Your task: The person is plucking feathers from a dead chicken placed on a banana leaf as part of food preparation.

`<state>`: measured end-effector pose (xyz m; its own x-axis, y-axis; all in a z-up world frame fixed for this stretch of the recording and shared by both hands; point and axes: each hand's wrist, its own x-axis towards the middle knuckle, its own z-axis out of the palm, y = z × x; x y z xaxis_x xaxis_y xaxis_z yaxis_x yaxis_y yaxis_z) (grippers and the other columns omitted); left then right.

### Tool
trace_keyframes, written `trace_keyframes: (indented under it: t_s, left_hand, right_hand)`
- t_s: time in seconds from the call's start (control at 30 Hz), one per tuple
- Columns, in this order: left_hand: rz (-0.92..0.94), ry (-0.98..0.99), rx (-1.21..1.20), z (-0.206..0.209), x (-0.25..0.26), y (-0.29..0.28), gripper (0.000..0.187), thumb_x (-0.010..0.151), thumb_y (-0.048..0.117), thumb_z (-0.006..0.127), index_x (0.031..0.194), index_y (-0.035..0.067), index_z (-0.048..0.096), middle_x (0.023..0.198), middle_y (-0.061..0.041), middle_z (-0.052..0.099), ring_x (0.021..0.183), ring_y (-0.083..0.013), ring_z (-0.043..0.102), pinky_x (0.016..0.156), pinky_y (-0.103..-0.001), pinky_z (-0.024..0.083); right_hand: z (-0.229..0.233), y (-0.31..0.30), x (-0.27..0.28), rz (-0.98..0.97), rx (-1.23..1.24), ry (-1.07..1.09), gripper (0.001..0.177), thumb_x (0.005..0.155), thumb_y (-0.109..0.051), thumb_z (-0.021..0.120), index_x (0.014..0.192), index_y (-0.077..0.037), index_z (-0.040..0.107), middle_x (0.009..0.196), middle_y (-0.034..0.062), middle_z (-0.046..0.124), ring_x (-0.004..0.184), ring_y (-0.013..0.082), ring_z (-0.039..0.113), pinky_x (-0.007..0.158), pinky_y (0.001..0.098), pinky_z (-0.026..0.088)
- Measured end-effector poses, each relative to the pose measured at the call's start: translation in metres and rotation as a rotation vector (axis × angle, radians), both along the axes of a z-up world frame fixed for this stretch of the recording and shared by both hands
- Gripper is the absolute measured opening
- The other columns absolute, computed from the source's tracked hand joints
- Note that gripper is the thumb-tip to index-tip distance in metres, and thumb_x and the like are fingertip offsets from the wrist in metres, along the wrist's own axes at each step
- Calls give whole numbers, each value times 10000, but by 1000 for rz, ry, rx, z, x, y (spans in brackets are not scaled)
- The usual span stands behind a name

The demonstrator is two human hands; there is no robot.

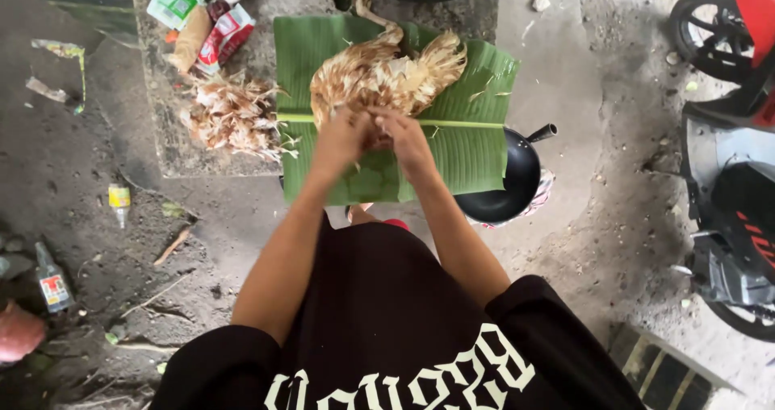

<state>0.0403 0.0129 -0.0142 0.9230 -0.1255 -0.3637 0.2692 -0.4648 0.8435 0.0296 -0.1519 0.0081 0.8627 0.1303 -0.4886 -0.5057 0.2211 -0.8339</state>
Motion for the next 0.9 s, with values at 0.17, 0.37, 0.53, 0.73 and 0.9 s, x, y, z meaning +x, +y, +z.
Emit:
trace_keyframes:
  t_s: [0.17,0.37,0.53,0.73,0.9]
  left_hand:
    - [261,278,-606,37,-19,30,339,1088,350,465,1092,51,626,773,-32,646,632,-116,589,564,-280,477]
    - [289,264,-719,-1,-50,41,315,1119,361,424,1090,88,580,777,13,587,637,-77,525,566,-242,427]
    - [111,206,-628,-6,-52,51,277,1111,335,478,1150,69,547,828,20,552,689,-75,495,595,-246,419]
    - [-46,-40,-332,-9,-57,58,415,1054,250,560,1397,18,559,1053,-112,717,948,-178,666,844,-339,535]
    - [-14,-85,-219,-7,-59,62,404,1061,242,589,1392,13,560,1153,-201,737,1069,-282,727,911,-365,542]
  right_hand:
    - [22,11,2,103,-206,-158,365,977,-137,628,1334,-70,663,925,24,679,815,104,650,696,269,552]
    - [3,34,-18,182,-548,-486,364,926,-160,782,1260,-39,703,918,13,632,796,86,612,717,249,530]
    - [-20,35,-15,196,-493,-337,267,909,-152,802,1135,-33,725,797,20,602,723,77,532,637,265,484]
    - [-36,50,-13,168,-521,-339,131,901,-97,745,1014,-33,725,774,10,705,676,60,602,631,256,514]
    - [-71,34,-9,-47,-974,-279,142,893,-116,799,956,-9,729,784,111,698,646,170,619,647,324,520]
